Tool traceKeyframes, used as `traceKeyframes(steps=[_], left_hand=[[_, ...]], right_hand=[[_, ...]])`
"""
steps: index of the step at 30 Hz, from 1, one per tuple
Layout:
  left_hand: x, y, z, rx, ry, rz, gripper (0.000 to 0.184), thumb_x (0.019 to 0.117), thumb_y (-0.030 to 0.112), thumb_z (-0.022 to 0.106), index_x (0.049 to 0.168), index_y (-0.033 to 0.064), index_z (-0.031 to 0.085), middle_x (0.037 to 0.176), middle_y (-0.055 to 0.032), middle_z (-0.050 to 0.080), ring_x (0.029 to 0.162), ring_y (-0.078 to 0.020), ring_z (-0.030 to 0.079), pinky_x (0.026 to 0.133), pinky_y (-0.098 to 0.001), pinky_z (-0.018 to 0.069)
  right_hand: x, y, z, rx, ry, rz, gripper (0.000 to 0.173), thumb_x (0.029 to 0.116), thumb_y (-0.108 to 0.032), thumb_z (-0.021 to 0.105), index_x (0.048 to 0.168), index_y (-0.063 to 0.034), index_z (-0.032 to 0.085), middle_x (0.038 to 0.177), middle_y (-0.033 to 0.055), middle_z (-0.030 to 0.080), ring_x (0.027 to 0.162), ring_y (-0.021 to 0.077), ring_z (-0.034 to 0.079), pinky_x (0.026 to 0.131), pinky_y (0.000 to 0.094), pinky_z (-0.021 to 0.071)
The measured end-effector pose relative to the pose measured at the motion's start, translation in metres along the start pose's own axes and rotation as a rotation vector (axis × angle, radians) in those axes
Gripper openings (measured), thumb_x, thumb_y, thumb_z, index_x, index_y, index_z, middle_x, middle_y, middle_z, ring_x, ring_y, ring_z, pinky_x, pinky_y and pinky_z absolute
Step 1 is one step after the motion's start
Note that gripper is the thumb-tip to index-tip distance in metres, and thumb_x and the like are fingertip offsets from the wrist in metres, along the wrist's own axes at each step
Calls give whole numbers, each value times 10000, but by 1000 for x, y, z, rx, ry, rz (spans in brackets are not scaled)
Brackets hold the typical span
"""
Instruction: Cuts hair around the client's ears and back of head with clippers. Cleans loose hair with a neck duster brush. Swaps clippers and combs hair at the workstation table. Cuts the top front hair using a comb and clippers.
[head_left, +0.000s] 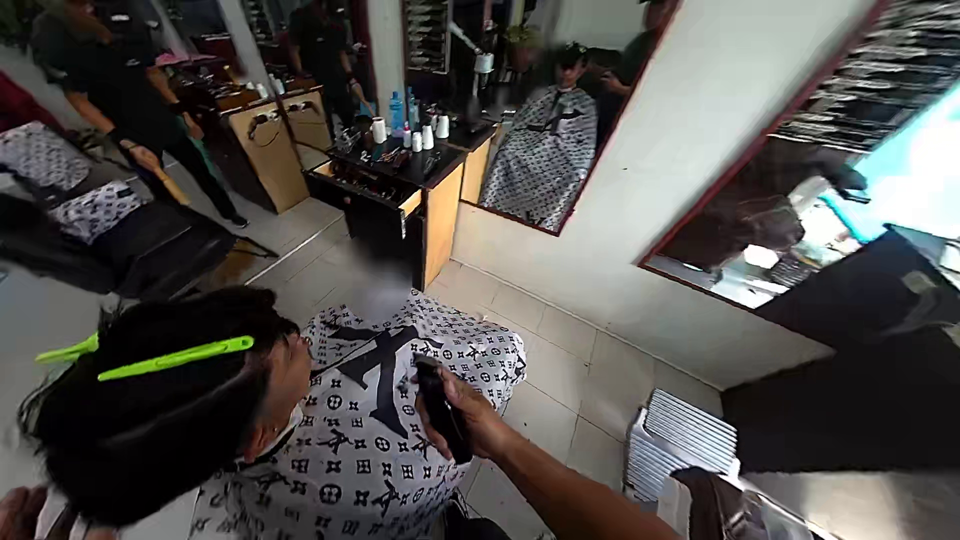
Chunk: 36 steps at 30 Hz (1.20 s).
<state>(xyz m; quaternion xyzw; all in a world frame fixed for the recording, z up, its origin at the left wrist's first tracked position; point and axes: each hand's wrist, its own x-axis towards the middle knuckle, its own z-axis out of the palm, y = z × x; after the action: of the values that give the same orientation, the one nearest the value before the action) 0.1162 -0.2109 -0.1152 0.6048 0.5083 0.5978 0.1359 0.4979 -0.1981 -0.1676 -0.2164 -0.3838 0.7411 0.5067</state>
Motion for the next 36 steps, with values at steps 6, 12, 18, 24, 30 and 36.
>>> traceKeyframes(steps=[6,12,18,24,30,36], left_hand=[[-75,40,68,306,45,241,176,1023,331,591,1164,245,651,1150,69,678,1042,-55,654,874,-269,563],[-13,71,137,91,-747,-197,257,1010,195,619,1154,7,719,901,-86,721,803,-129,669,792,-332,561],[5,70,141,-232,-356,-507,161,1020,100,567,1152,45,642,862,-29,726,614,-38,643,474,-172,484],[-44,81,118,356,-240,-106,175,954,182,690,1059,60,758,1012,-51,741,825,-104,684,710,-297,577],[-46,51,100,610,274,-97,154,935,171,750,1041,62,776,1090,-140,698,924,-183,657,702,-314,515],[-44,43,96,551,298,-260,160,956,218,733,1025,84,787,932,-81,728,899,-171,669,850,-413,510]], right_hand=[[36,-29,-41,-86,-37,94,631,949,-604,599,1349,-126,498,820,10,689,513,108,609,439,266,534],[65,-34,-45,-109,-139,-72,475,999,-458,623,1326,-132,510,950,29,720,684,137,692,591,290,608],[101,-34,-22,-172,-283,-49,354,973,-442,651,1229,-202,604,880,25,723,648,124,685,591,278,604],[146,-28,14,-430,-511,-22,459,944,-174,637,1390,-195,532,933,5,708,594,82,650,525,243,584],[157,-18,37,-572,-543,31,585,971,-61,589,1513,-239,455,969,99,695,496,108,577,422,226,512],[160,-8,45,-604,-500,81,551,991,-59,603,1494,-241,466,1014,100,700,493,116,574,420,232,509]])
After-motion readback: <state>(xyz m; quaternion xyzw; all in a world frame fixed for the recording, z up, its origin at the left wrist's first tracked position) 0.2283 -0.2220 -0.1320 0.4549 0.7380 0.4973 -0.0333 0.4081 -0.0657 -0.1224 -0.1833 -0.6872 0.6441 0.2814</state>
